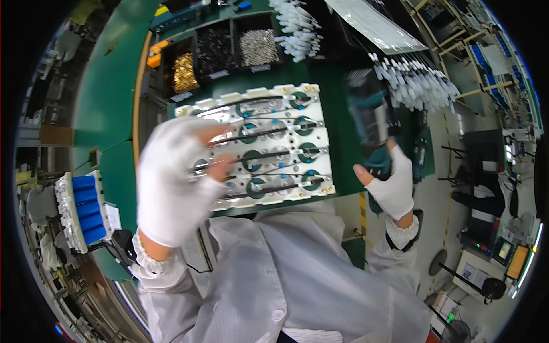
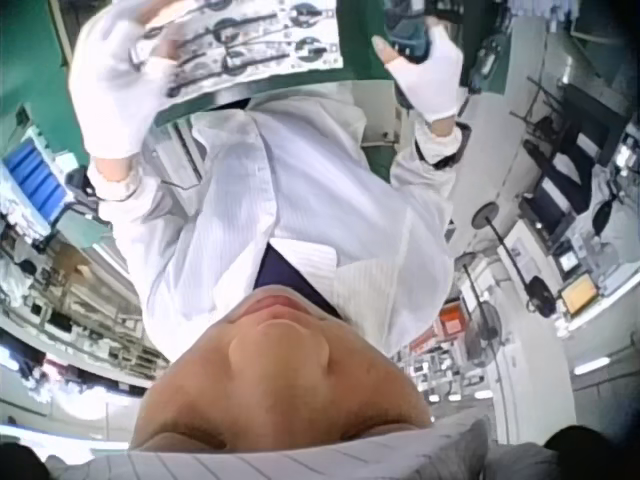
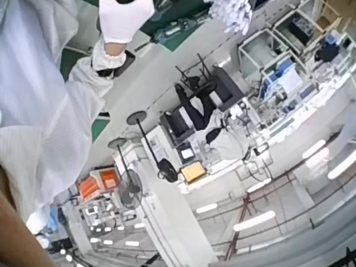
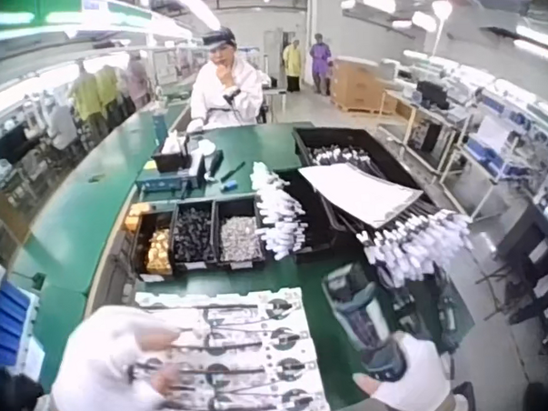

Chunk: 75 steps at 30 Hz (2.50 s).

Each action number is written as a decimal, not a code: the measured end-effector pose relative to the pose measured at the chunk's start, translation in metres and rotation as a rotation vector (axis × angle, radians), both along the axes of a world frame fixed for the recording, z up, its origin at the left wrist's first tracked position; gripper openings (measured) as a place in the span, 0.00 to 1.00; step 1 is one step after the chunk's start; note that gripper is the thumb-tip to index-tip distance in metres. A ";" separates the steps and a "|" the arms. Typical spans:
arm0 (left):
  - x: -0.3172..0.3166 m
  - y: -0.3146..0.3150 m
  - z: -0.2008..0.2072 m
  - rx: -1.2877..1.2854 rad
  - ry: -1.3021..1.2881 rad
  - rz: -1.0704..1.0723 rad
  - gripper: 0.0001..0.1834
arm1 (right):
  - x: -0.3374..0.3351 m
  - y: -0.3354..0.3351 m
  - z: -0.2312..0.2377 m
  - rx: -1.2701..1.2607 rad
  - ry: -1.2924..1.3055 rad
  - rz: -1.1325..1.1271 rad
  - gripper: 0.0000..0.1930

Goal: Installing wiring harnesses and connectors onto a battery pack module using an electric screwdriver.

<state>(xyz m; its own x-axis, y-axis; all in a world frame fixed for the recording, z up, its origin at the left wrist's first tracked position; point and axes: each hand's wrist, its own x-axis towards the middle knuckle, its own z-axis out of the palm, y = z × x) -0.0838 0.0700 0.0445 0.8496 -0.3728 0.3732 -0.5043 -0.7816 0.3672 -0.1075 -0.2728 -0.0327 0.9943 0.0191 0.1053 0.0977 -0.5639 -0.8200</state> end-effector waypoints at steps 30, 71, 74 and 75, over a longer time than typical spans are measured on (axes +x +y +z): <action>-0.052 0.020 -0.162 -1.965 0.929 0.282 0.24 | -0.103 0.079 -0.022 -0.003 0.184 -0.032 0.32; -0.054 0.063 -0.095 -1.336 1.267 0.328 0.16 | 0.020 0.062 -0.010 0.050 0.184 0.050 0.28; -0.054 0.064 -0.111 -1.442 1.271 0.500 0.14 | 0.040 0.070 -0.013 0.088 0.319 0.149 0.26; -0.052 0.074 -0.146 -1.478 1.238 0.473 0.16 | 0.045 0.075 -0.019 0.099 0.295 0.160 0.26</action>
